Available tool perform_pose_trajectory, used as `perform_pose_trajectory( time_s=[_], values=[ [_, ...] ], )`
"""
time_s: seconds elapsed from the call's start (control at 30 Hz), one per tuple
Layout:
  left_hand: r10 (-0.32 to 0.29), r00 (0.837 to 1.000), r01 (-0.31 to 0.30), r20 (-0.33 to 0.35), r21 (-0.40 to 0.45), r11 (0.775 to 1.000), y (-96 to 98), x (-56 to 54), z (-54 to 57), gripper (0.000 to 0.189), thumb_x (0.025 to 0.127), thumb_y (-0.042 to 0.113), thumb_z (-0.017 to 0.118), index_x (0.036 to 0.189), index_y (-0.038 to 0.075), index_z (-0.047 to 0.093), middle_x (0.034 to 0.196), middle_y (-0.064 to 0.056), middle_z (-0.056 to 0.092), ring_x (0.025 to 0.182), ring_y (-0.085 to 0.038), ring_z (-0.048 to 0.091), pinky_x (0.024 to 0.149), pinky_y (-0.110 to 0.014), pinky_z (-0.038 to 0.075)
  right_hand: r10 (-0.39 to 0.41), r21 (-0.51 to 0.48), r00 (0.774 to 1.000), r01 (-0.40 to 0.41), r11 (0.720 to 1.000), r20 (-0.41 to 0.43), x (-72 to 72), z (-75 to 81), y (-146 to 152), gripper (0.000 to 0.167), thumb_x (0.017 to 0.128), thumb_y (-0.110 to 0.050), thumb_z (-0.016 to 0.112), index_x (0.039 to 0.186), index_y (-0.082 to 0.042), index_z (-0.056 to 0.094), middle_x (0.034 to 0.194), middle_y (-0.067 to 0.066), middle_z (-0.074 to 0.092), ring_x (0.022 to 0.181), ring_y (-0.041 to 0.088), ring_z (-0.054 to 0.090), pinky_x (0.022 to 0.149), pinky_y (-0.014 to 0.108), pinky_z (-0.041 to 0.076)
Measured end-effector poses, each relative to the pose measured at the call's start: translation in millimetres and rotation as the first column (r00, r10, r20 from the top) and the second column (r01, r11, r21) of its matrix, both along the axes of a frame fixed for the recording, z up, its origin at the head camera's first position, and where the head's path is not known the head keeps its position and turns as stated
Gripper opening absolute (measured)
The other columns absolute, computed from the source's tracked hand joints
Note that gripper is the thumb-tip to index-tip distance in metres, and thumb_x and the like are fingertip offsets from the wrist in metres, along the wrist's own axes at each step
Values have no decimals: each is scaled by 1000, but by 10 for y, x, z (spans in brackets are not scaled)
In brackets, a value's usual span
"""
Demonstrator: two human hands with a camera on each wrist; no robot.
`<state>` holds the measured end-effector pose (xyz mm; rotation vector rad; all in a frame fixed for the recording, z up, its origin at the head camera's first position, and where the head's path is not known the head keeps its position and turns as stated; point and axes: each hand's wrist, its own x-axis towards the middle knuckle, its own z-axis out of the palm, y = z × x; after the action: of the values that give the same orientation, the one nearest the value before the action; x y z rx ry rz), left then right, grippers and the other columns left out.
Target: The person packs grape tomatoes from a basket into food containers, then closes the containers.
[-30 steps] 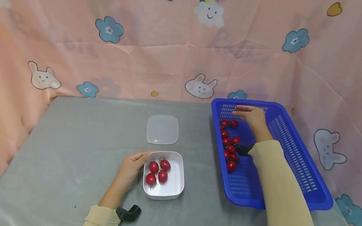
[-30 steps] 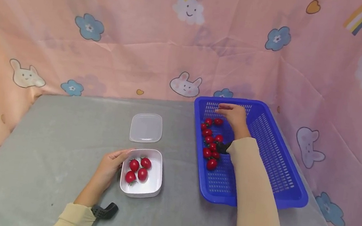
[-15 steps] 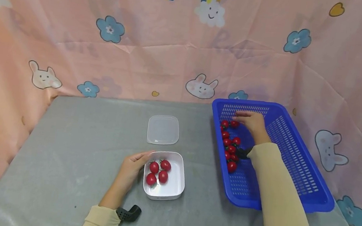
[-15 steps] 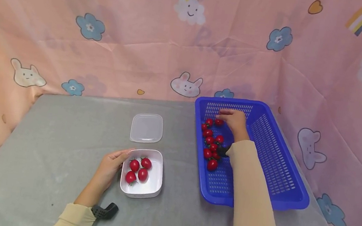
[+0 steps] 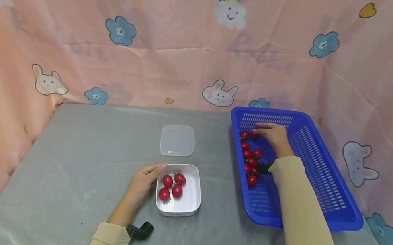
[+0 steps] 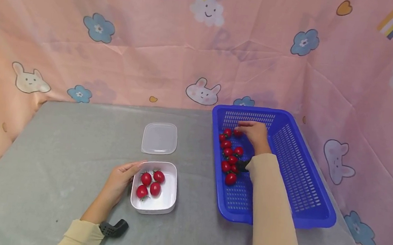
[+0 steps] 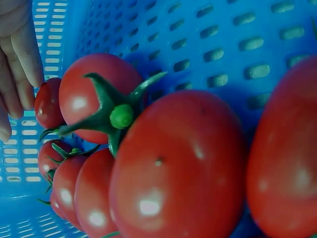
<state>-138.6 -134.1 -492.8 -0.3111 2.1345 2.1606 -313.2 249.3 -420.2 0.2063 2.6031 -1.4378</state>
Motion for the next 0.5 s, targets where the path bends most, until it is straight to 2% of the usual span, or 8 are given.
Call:
perform_pose_trajectory(
  time_s=[0.23,0.3,0.4,0.5],
  values=[
    [-5,1000,5,-3,7,1000,-6,-3,0,34,96,23,65,120,0,70,124,-13,71,124,-23,61,112,-45,42,15,70,1000,-16,997,25,-17,-17,7,47,95,-22,67,135,1,59,141,23,55,144,40,37,120,55,25],
    [-3,1000,3,0,9,1000,-11,-7,-6,34,96,23,65,120,0,71,123,-13,71,122,-21,62,112,-44,43,28,85,998,-34,996,61,-19,-33,20,48,95,-23,66,137,0,57,144,23,53,146,42,33,121,59,21],
    [-1,1000,2,0,14,1000,-16,-13,-15,33,96,22,66,120,0,71,123,-13,71,120,-17,63,111,-43,44,55,110,993,-67,992,109,-13,-56,31,49,96,-23,65,139,-1,55,148,23,49,146,44,32,120,60,21],
    [-2,1000,2,-2,14,1000,-16,-12,-16,33,96,22,66,120,0,70,123,-13,71,119,-16,63,111,-43,44,75,105,989,-89,990,129,-7,-74,25,51,96,-20,66,140,1,53,147,25,48,142,44,38,119,56,28]
  ],
)
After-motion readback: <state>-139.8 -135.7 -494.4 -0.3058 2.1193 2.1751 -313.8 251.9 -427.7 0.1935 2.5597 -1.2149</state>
